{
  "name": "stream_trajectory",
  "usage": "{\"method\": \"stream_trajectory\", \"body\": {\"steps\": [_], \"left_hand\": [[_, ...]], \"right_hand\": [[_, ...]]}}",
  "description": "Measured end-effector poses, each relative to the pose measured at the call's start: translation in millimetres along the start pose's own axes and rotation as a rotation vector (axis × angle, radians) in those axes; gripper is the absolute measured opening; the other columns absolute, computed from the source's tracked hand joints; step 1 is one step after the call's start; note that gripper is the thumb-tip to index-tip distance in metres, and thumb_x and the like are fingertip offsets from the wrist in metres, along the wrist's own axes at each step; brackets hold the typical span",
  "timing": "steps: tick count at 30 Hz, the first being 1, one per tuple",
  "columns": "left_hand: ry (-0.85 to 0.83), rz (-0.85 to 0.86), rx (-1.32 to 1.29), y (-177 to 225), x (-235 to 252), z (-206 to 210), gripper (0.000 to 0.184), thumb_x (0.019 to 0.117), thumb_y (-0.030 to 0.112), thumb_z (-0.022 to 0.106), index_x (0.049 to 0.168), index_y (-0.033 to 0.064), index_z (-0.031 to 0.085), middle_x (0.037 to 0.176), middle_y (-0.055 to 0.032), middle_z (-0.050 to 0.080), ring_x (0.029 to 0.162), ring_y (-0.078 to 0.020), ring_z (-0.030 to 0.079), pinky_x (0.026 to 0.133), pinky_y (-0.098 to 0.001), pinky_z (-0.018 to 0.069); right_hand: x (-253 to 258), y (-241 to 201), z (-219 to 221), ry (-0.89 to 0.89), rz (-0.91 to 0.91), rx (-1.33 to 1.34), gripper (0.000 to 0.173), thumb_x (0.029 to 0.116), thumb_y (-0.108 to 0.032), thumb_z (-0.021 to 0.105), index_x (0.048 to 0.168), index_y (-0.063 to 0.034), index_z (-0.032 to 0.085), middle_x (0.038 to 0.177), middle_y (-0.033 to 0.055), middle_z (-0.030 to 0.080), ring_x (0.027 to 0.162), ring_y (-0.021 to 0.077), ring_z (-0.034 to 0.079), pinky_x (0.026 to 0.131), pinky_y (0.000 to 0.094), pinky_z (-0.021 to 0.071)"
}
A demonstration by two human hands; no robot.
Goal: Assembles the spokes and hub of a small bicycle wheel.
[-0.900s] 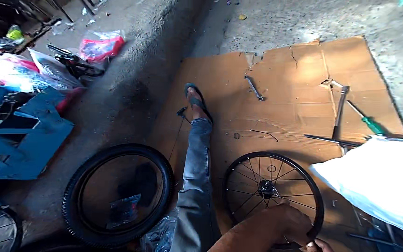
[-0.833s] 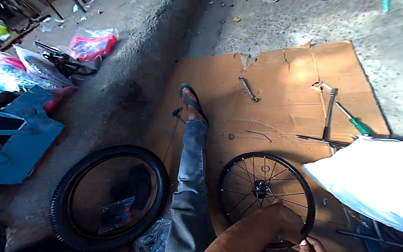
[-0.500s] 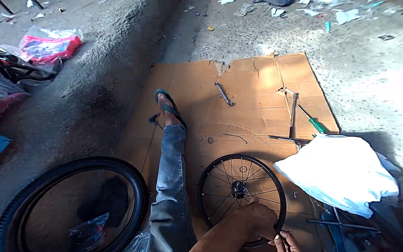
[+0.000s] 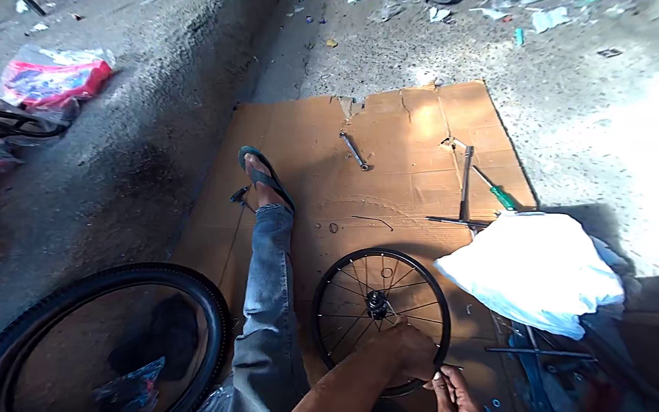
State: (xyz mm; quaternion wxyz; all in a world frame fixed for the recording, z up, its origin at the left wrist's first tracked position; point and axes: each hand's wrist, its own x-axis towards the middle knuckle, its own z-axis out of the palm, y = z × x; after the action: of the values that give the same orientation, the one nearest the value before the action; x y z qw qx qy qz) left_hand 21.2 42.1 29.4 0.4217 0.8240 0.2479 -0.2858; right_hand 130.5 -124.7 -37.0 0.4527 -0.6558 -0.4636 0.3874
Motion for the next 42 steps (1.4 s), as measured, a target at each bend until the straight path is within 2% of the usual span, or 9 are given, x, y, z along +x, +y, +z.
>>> {"method": "stream_trajectory", "body": {"steps": [3, 9, 18, 22, 32, 35, 37, 40, 42], "left_hand": [[0.003, -0.043, 0.085, 3, -1, 5, 0.042, 0.0978, 0.041, 0.061, 0.094, 0.0001, 0.067, 0.099, -0.0202, 0.071, 0.105, -0.0405, 0.065, 0.112, -0.0716, 0.0272], [0.037, 0.02, -0.035, -12, 0, 10, 0.039, 0.0927, 0.039, 0.069, 0.105, 0.0026, 0.068, 0.104, -0.0167, 0.071, 0.106, -0.0351, 0.065, 0.109, -0.0681, 0.0309], [-0.026, -0.088, 0.082, 2, -4, 4, 0.04, 0.0985, 0.04, 0.058, 0.096, 0.0005, 0.066, 0.1, -0.0195, 0.07, 0.105, -0.039, 0.065, 0.111, -0.0694, 0.0282], [-0.009, -0.039, -0.031, -9, 0, 3, 0.037, 0.0961, 0.036, 0.064, 0.11, 0.0023, 0.066, 0.107, -0.0187, 0.071, 0.109, -0.0368, 0.065, 0.11, -0.0686, 0.0301], [-0.053, -0.104, 0.079, 6, 2, 2, 0.044, 0.0974, 0.042, 0.059, 0.096, -0.0004, 0.067, 0.102, -0.02, 0.071, 0.109, -0.0401, 0.064, 0.113, -0.0713, 0.0258], [0.148, -0.013, 0.023, -5, -1, 10, 0.034, 0.0971, 0.036, 0.059, 0.1, 0.003, 0.067, 0.103, -0.0167, 0.071, 0.108, -0.0363, 0.064, 0.109, -0.064, 0.034], [0.394, 0.009, -0.099, -8, -19, 16, 0.034, 0.1039, 0.033, 0.049, 0.117, 0.0057, 0.064, 0.121, -0.0149, 0.065, 0.124, -0.0332, 0.057, 0.114, -0.056, 0.0354], [0.862, -0.266, -0.118, -3, -50, 35, 0.037, 0.0986, 0.035, 0.055, 0.12, 0.0079, 0.069, 0.129, -0.0121, 0.067, 0.127, -0.0284, 0.061, 0.107, -0.0474, 0.0486], [0.888, -0.581, -0.105, -6, -65, 46, 0.045, 0.095, 0.036, 0.061, 0.129, 0.0073, 0.066, 0.133, -0.0138, 0.065, 0.12, -0.0304, 0.065, 0.096, -0.0463, 0.0547]], "right_hand": [[-1, -4, 0, -0.029, -0.002, 0.079, 0.026, 0.0935, 0.003, 0.06, 0.117, 0.0119, 0.055, 0.098, 0.01, 0.068, 0.083, 0.0075, 0.07, 0.078, 0.0258, 0.0621], [-3, -4, 10, 0.041, 0.03, 0.072, 0.016, 0.0921, 0.006, 0.059, 0.108, 0.0072, 0.064, 0.097, 0.0097, 0.069, 0.078, 0.0113, 0.071, 0.073, 0.0266, 0.0628], [-3, -3, 10, 0.016, 0.047, 0.076, 0.025, 0.0897, 0.003, 0.064, 0.114, 0.0054, 0.06, 0.094, 0.0074, 0.071, 0.08, 0.0112, 0.071, 0.075, 0.0273, 0.0626], [-2, -7, 13, 0.044, 0.056, 0.073, 0.017, 0.0904, 0.006, 0.062, 0.108, 0.0063, 0.063, 0.095, 0.0095, 0.07, 0.078, 0.0115, 0.072, 0.075, 0.0268, 0.0631], [-3, 6, 14, -0.001, 0.004, -0.186, 0.018, 0.0967, -0.005, 0.055, 0.107, 0.0055, 0.065, 0.099, 0.0124, 0.066, 0.081, 0.0128, 0.069, 0.075, 0.0273, 0.0613], [1, -5, 7, -0.01, 0.064, -0.072, 0.019, 0.0983, -0.002, 0.054, 0.115, 0.0062, 0.061, 0.101, 0.0117, 0.068, 0.078, 0.0129, 0.072, 0.072, 0.0286, 0.0636], [6, -11, 0, -0.03, 0.141, 0.127, 0.025, 0.1011, 0.0, 0.052, 0.125, 0.0076, 0.053, 0.107, 0.0145, 0.069, 0.078, 0.0197, 0.074, 0.071, 0.0363, 0.0667], [5, -8, -12, -0.058, 0.237, 0.307, 0.026, 0.1015, -0.001, 0.049, 0.127, 0.0068, 0.049, 0.111, 0.019, 0.068, 0.083, 0.0295, 0.075, 0.074, 0.0449, 0.0674], [3, 2, -15, -0.078, 0.21, 0.333, 0.026, 0.1014, -0.002, 0.051, 0.126, 0.0072, 0.049, 0.112, 0.0194, 0.068, 0.088, 0.0302, 0.075, 0.077, 0.0441, 0.0672]]}}
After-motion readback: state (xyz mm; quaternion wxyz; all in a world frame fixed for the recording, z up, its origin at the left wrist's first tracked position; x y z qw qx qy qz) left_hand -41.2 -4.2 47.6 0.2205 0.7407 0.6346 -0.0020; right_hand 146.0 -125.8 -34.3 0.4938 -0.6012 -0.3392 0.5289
